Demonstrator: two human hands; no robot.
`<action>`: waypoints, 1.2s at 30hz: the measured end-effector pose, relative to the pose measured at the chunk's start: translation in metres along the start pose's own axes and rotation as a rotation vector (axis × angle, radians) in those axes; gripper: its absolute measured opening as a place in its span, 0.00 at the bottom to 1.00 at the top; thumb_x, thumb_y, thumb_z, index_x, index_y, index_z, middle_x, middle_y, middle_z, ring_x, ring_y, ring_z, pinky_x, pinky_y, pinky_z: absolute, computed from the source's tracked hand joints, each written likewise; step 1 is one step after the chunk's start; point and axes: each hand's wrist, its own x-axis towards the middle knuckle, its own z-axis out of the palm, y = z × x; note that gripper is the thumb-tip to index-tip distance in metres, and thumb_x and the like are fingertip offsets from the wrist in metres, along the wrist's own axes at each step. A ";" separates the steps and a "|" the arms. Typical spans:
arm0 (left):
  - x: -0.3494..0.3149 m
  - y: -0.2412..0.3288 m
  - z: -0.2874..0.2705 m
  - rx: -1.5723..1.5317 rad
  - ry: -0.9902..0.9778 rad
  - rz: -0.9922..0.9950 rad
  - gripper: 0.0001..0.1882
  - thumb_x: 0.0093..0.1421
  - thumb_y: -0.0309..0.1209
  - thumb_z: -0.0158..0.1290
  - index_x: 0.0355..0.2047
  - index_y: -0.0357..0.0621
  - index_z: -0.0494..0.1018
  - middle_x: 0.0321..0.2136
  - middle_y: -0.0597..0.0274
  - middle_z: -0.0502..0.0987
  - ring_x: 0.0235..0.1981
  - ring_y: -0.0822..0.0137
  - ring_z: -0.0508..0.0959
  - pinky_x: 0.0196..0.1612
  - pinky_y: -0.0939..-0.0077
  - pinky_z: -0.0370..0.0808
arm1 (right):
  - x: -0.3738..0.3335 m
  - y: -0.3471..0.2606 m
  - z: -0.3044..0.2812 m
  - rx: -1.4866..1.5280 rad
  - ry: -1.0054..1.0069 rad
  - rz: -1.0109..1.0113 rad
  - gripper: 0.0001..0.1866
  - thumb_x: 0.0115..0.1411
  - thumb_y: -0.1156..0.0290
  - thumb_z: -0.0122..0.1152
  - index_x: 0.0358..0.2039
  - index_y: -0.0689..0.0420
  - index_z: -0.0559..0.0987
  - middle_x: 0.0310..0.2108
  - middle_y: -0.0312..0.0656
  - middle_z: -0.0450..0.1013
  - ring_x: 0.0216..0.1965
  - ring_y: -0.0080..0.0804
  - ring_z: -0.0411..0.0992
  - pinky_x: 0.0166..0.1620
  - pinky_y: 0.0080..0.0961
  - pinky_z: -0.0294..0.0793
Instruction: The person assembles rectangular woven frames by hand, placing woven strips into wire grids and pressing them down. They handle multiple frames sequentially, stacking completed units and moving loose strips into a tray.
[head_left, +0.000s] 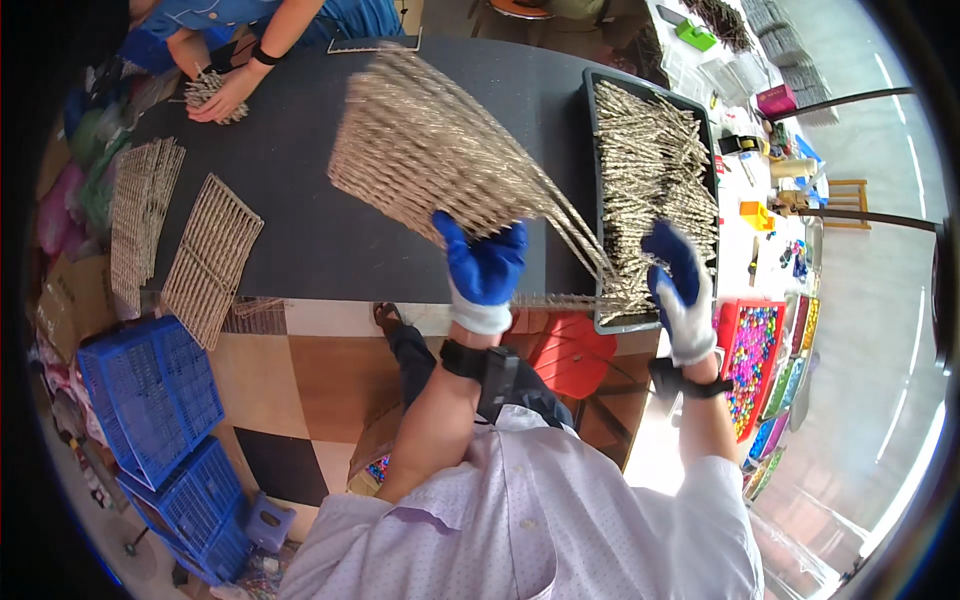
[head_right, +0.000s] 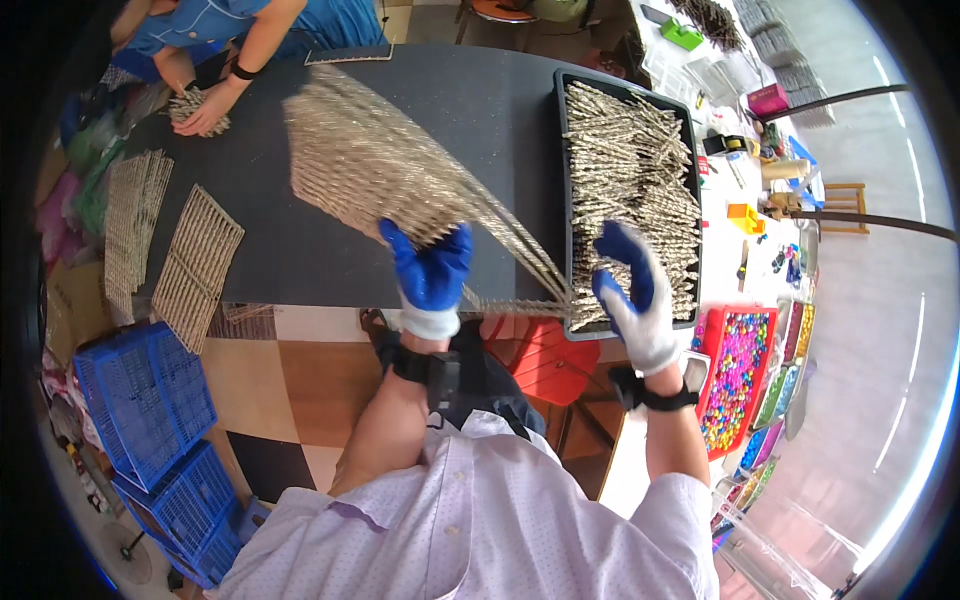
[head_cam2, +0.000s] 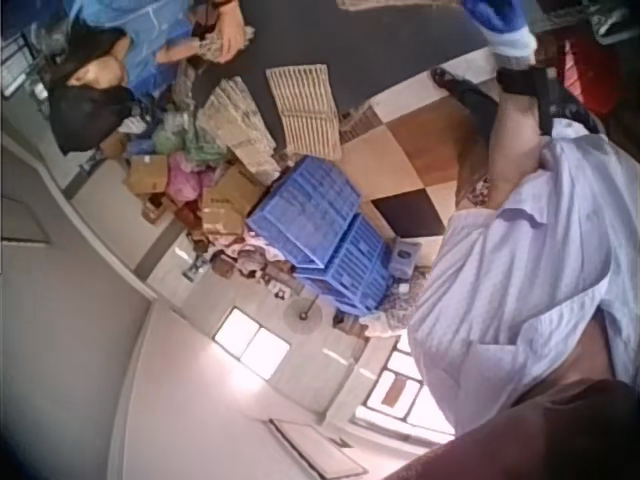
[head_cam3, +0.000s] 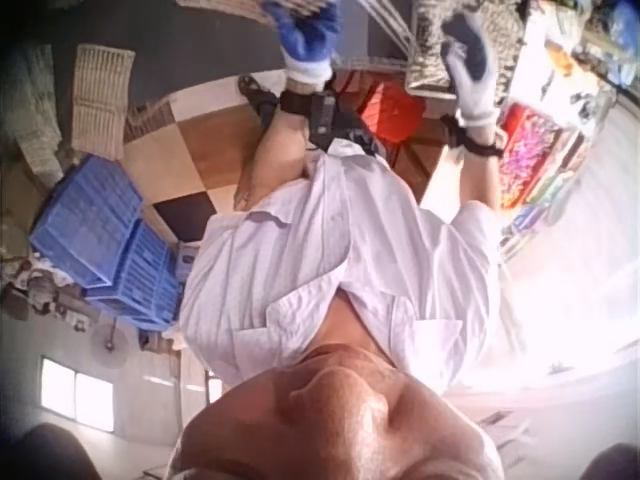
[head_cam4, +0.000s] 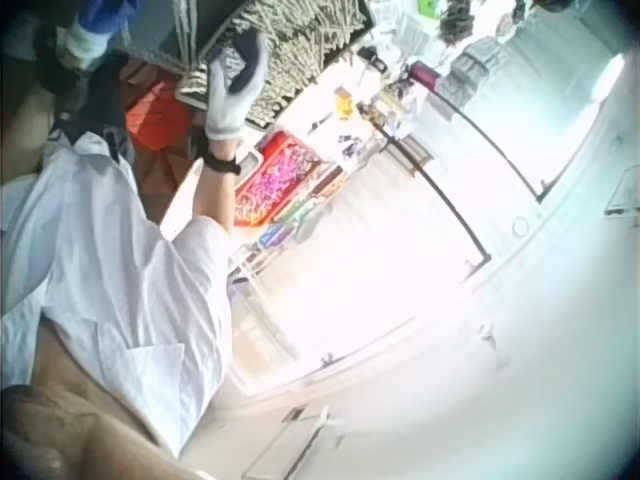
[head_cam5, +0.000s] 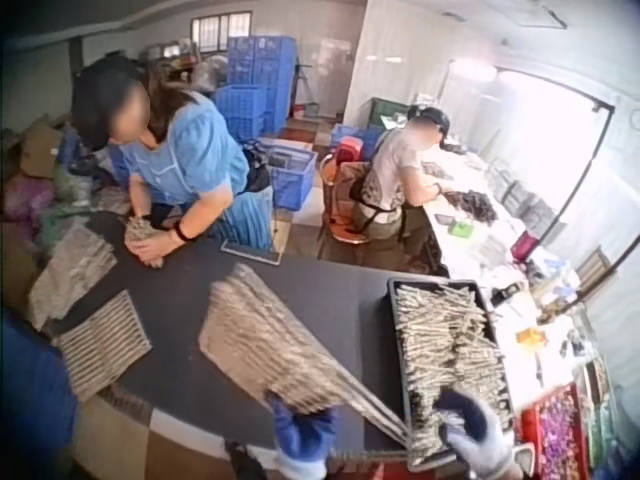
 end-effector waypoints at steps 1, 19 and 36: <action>0.006 0.005 0.019 -0.042 -0.059 -0.026 0.27 0.57 0.43 0.59 0.53 0.43 0.69 0.52 0.56 0.72 0.51 0.57 0.73 0.55 0.57 0.71 | -0.023 0.014 -0.013 0.007 -0.042 0.074 0.33 0.52 0.76 0.65 0.59 0.64 0.65 0.53 0.47 0.69 0.55 0.33 0.68 0.58 0.28 0.65; 0.004 0.145 0.094 1.507 0.147 -0.264 0.19 0.55 0.17 0.53 0.49 0.31 0.71 0.43 0.55 0.78 0.43 0.64 0.78 0.52 0.73 0.74 | 0.098 0.043 0.049 0.599 -0.168 0.272 0.25 0.69 0.60 0.45 0.59 0.65 0.64 0.54 0.51 0.68 0.54 0.40 0.70 0.56 0.37 0.70; -0.007 0.175 0.026 2.568 0.300 0.257 0.29 0.47 0.29 0.66 0.50 0.39 0.70 0.46 0.49 0.75 0.47 0.53 0.75 0.52 0.65 0.71 | 0.103 0.164 0.171 0.331 -0.299 0.183 0.17 0.59 0.75 0.62 0.48 0.61 0.72 0.39 0.32 0.74 0.39 0.18 0.70 0.44 0.18 0.70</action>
